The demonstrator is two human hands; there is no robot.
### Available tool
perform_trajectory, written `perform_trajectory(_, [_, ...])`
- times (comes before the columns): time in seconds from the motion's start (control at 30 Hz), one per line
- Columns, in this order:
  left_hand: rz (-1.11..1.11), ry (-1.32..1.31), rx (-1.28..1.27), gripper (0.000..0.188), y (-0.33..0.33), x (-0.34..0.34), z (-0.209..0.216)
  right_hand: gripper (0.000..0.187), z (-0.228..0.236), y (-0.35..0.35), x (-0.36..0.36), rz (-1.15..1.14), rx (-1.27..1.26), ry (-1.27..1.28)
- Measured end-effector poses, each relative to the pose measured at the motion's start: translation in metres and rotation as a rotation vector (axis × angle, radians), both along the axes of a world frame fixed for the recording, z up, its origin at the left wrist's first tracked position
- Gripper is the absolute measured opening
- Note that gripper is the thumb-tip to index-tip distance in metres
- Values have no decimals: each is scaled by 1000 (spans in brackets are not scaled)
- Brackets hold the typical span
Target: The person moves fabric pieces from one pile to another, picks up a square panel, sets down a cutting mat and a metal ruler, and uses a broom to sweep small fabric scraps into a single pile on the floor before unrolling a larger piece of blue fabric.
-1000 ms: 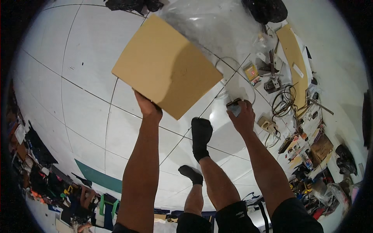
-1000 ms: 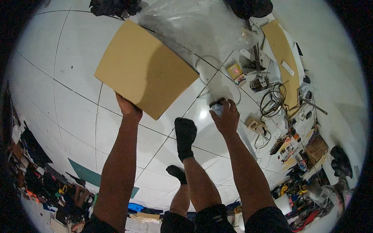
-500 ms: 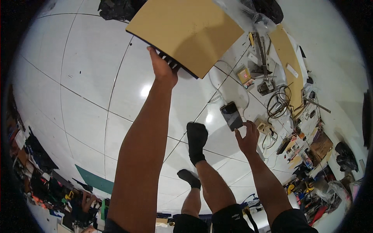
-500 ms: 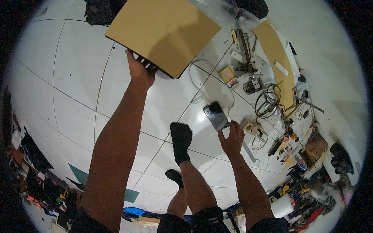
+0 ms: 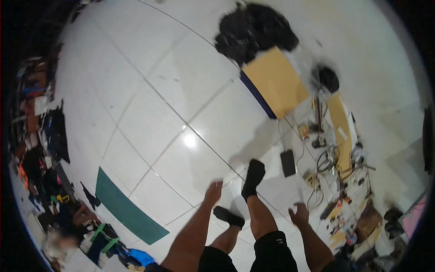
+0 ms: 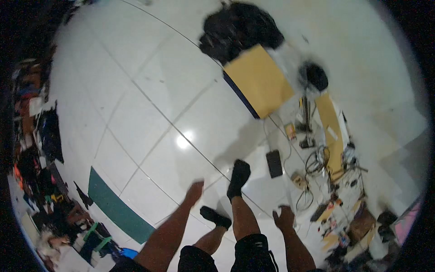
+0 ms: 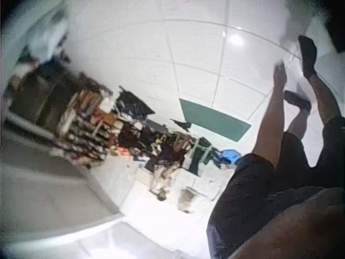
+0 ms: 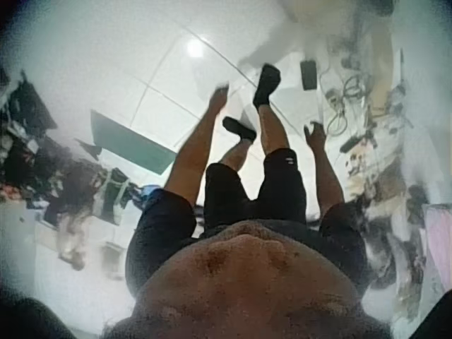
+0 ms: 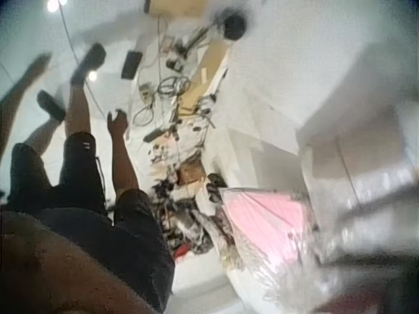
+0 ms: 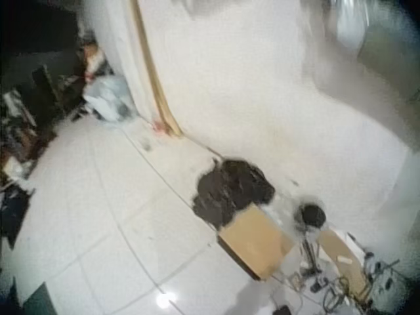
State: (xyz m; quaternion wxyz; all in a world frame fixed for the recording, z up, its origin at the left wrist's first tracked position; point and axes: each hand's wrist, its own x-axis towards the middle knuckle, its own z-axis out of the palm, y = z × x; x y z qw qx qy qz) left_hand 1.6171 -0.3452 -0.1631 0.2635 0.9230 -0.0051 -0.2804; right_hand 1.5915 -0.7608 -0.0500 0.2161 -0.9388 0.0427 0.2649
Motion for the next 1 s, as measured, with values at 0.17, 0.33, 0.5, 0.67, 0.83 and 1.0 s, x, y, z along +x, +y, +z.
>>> perform_trajectory(0.17, [60,263,54,40,57,-171,146,42,100,-15,-31,153,-150,199])
perform_trajectory(0.33, [1236,406,-165,40,119,-274,291,44,192,43,5,58,-170,430])
perform_trajectory(0.5, [1857,37,-485,40,113,-350,407,41,264,90,49,395,6,206])
perform_trajectory(0.67, [2411,-208,-452,35,13,-461,453,16,183,107,131,1141,333,18])
perform_trajectory(0.83, [2917,-4,-138,42,-221,-530,427,34,207,238,205,1310,99,159])
perform_trajectory(1.0, [3157,419,-46,52,-377,-444,448,28,242,388,252,1389,-54,235])
